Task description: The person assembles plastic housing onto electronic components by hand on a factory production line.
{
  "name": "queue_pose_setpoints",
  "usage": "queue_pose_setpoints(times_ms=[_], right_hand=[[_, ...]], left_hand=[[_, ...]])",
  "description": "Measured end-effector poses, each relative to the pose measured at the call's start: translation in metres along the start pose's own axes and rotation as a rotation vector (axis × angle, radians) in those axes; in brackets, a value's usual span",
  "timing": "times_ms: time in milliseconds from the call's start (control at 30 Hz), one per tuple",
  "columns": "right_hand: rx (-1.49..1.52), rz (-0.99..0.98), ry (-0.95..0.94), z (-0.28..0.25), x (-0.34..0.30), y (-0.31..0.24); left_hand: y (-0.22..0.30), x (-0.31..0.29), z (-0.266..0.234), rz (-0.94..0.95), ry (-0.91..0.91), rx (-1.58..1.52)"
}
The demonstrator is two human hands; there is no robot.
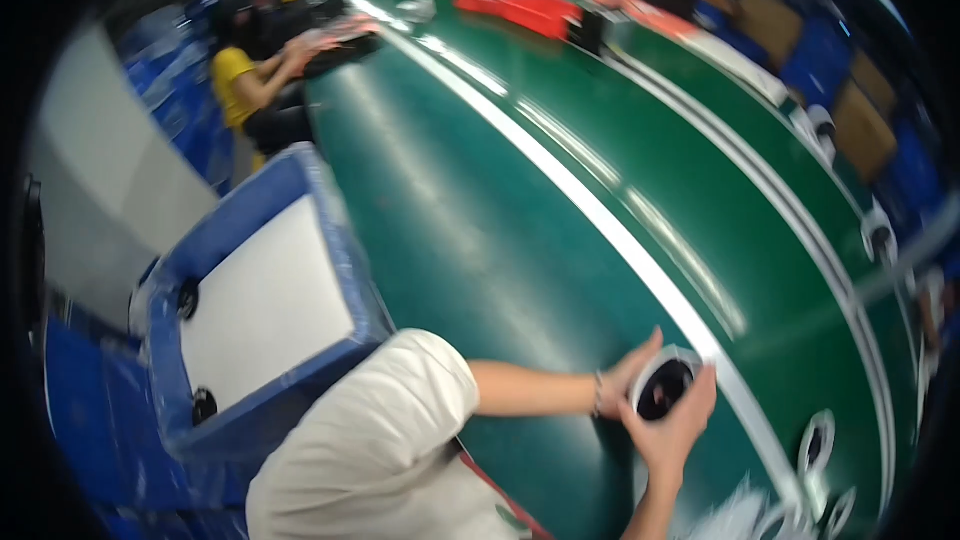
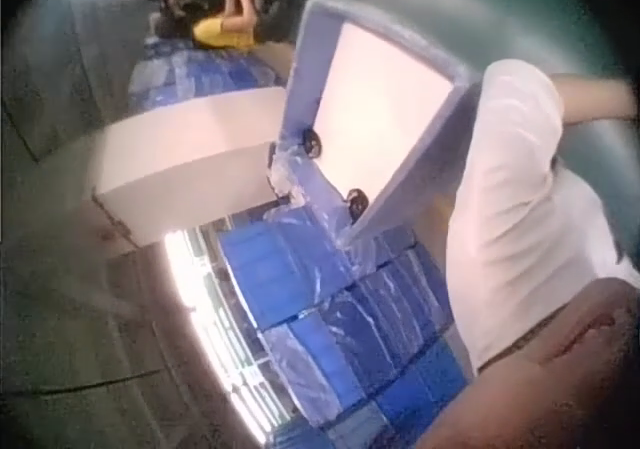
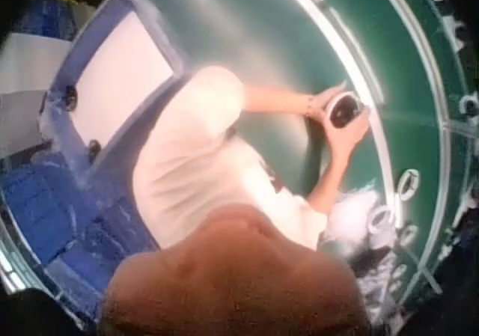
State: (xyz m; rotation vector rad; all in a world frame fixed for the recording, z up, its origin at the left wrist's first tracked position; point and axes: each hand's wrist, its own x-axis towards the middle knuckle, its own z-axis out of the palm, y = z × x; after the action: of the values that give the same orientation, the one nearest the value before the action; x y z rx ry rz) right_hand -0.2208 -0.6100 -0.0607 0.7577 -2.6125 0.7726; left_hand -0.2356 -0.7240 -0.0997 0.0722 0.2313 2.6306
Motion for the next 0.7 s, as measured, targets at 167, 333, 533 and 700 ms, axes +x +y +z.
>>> queue_pose_setpoints(times_ms=[167, 333, 533, 700], right_hand=[[-0.014, -0.078, -0.022, 0.004, 0.022, -0.026], [-0.003, 0.046, -0.066, -0.025, 0.024, -0.011], [0.045, 0.017, -0.055, -0.024, 0.007, -0.008], [0.059, -0.038, -0.088, -0.031, 0.014, -0.012]], left_hand=[[0.032, -0.022, 0.016, 0.075, -0.047, 0.181], [0.02, 0.004, 0.032, 0.013, 0.102, 0.176], [0.007, -0.006, 0.03, -0.038, 0.12, 0.174], [0.017, -0.01, 0.036, -0.058, 0.142, 0.164]])
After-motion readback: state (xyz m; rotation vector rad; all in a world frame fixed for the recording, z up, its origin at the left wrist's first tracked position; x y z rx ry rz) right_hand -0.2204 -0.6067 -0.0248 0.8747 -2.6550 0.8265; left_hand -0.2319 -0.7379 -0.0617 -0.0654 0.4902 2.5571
